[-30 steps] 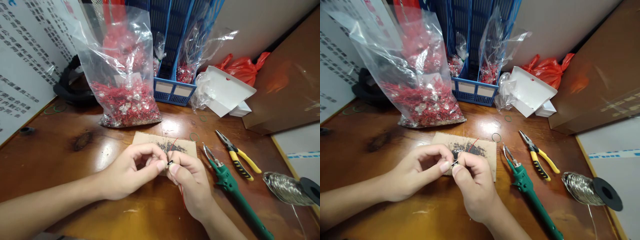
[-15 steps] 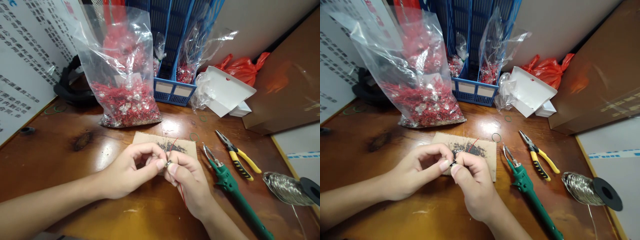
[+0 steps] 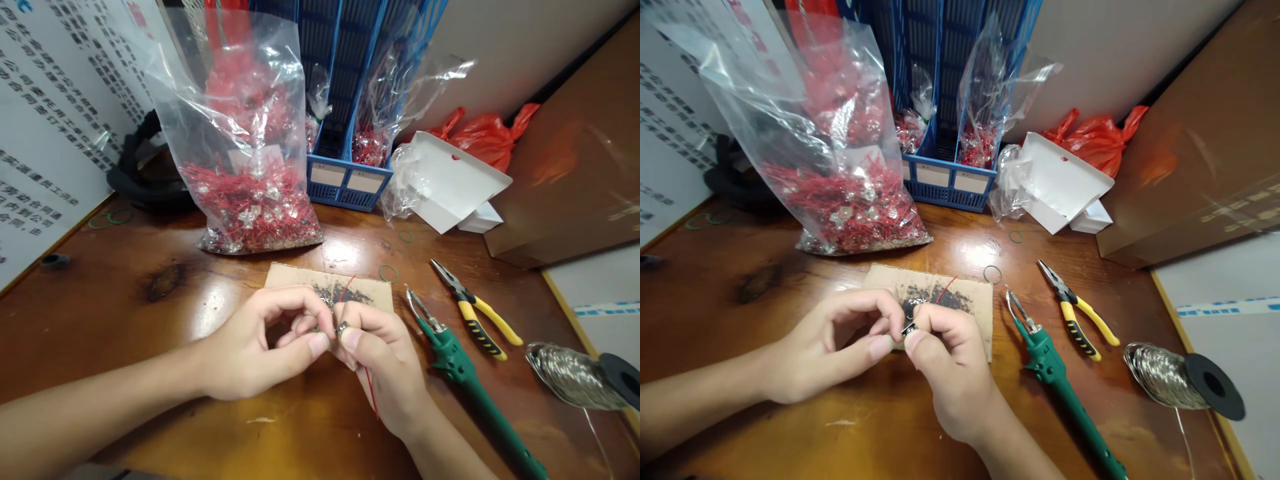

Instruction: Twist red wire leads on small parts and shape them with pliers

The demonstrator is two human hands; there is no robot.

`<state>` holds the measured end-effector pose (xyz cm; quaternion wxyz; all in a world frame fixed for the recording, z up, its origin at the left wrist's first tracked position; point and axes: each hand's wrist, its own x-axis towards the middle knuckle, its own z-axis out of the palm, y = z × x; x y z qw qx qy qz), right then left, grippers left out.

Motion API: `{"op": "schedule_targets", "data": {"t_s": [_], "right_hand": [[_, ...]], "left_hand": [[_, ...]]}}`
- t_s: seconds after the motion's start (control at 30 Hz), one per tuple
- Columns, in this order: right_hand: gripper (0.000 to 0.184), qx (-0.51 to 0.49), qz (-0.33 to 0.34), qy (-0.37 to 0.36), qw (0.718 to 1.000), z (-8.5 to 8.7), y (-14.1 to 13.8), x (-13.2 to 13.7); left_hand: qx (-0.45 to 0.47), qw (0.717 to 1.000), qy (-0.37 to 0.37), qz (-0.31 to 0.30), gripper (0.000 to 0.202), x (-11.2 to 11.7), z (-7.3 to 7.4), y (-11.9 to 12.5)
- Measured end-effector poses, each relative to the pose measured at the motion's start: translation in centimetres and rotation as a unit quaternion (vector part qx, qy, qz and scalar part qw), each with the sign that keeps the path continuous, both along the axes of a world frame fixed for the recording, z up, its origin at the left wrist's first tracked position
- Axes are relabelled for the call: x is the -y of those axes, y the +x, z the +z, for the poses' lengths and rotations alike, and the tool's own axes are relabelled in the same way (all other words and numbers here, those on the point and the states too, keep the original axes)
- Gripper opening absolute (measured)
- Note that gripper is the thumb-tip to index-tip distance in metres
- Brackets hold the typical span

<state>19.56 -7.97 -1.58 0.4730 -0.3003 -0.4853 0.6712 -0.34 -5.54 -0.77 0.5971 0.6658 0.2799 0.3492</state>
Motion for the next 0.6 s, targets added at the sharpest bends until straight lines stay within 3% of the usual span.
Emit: {"op": "schedule_targets", "data": {"t_s": [0.33, 0.6], "right_hand": [[0.038, 0.036, 0.012, 0.005, 0.999, 0.11, 0.13, 0.17], [0.037, 0.162, -0.064, 0.136, 0.975, 0.7, -0.28, 0.29]], "left_hand": [[-0.004, 1.0, 0.009, 0.01, 0.004, -0.11, 0.02, 0.02], [-0.017, 0.999, 0.005, 0.027, 0.009, -0.28, 0.08, 0.31]]}}
